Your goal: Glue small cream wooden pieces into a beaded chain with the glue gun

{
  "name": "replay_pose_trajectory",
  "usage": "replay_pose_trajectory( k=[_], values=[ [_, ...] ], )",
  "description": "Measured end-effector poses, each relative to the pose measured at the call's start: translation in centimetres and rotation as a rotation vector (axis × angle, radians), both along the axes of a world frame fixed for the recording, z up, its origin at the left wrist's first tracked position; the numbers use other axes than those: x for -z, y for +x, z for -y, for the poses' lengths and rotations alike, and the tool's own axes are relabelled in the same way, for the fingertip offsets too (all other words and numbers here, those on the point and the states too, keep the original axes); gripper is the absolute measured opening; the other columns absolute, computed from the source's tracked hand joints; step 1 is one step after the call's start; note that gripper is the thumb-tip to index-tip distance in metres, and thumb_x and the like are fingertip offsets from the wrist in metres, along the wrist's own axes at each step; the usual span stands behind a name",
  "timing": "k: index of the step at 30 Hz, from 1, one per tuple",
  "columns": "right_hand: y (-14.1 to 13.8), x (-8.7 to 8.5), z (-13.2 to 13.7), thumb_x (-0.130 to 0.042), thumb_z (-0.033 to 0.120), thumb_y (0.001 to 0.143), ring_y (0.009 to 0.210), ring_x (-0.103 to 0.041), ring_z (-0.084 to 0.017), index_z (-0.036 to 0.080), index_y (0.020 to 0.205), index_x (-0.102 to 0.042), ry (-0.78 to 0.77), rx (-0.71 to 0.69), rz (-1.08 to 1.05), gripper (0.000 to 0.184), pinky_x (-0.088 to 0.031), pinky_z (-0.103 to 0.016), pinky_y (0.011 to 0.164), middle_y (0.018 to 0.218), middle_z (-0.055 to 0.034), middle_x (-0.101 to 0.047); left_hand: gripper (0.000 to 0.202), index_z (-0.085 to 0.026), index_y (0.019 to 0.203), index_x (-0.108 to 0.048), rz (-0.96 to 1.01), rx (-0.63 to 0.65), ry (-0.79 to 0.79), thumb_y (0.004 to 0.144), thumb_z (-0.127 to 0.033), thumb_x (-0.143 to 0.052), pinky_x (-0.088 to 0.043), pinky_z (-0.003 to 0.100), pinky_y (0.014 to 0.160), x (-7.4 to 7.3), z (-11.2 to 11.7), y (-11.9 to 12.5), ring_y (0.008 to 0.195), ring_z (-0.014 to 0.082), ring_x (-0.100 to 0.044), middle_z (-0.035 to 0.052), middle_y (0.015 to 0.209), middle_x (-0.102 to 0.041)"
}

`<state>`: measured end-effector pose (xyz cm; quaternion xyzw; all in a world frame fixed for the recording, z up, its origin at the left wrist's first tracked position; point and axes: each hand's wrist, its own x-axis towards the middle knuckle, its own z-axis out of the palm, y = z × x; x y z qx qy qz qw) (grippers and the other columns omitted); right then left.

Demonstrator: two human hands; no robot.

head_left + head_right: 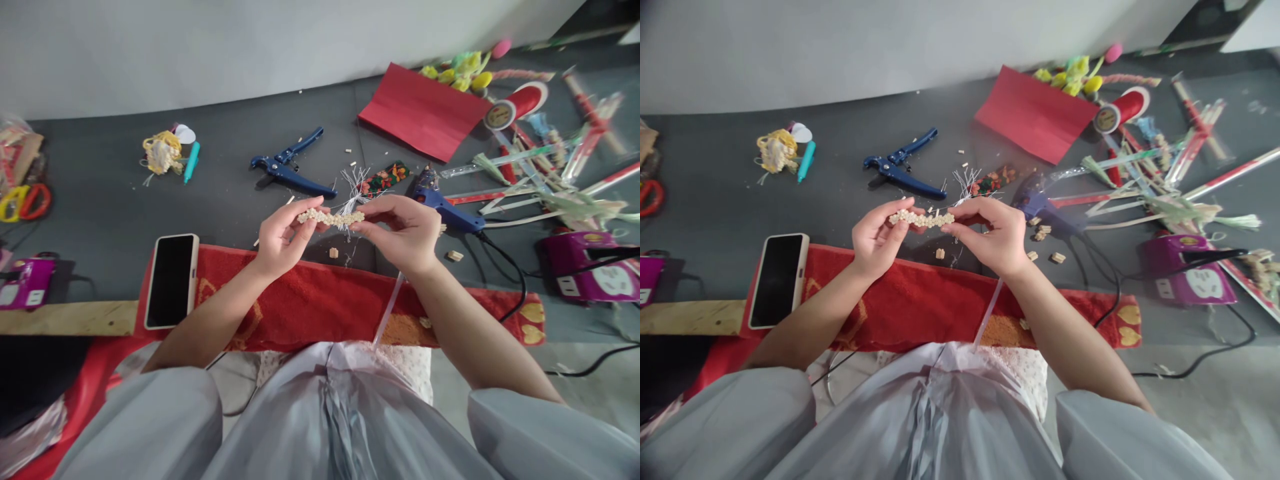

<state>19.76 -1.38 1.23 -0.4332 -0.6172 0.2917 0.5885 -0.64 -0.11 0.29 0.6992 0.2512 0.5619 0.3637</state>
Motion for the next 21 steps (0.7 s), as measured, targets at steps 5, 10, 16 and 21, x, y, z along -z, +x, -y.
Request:
replay_pose_trajectory(
  k=[5,10,16,21],
  values=[
    [-0.09,-0.04,-0.03,-0.087,0.019,0.065,0.065,-0.069,-0.012,0.019,0.079,-0.075,-0.022,0.003,-0.046,0.019,-0.062,-0.024,0.065,0.073,0.001,-0.075,0.032,-0.025,0.126,-0.067,0.011,0.004,-0.003,0.095,-0.018,-0.059,-0.065,0.019,0.077,-0.03,-0.01,0.1,0.082,0.0117,-0.077,0.0063,0.111,-0.077],
    [-0.09,-0.14,-0.03,-0.088,0.021,0.065,0.067,-0.069,-0.012,0.019,0.077,-0.074,-0.038,-0.01,-0.045,0.019,-0.062,-0.025,0.065,0.073,0.0008,-0.074,0.034,-0.025,0.125,-0.067,0.011,0.011,-0.019,0.095,-0.014,-0.059,-0.064,0.017,0.079,-0.27,-0.04,0.1,0.083,0.0101,-0.077,0.0049,0.11,-0.077],
    [-0.12,0.07,-0.22,-0.087,0.03,0.067,0.066,-0.069,-0.013,0.019,0.076,-0.073,-0.054,0.002,-0.037,0.02,-0.062,-0.027,0.065,0.073,-0.0005,-0.074,0.034,-0.028,0.124,-0.068,0.041,0.024,-0.064,0.094,-0.015,-0.06,-0.064,0.018,0.079,-0.23,0.06,0.25,0.083,0.01,-0.077,0.0034,0.109,-0.077],
    [-0.09,0.2,-0.38,-0.087,0.038,0.068,0.065,-0.069,-0.013,0.019,0.077,-0.072,-0.074,0.009,-0.005,0.026,-0.062,-0.028,0.065,0.072,-0.0007,-0.074,0.029,-0.027,0.121,-0.07,0.062,0.023,-0.176,0.093,-0.023,-0.064,-0.066,0.023,0.077,-0.15,0.17,0.36,0.081,0.0127,-0.078,0.0038,0.107,-0.078]
  ],
)
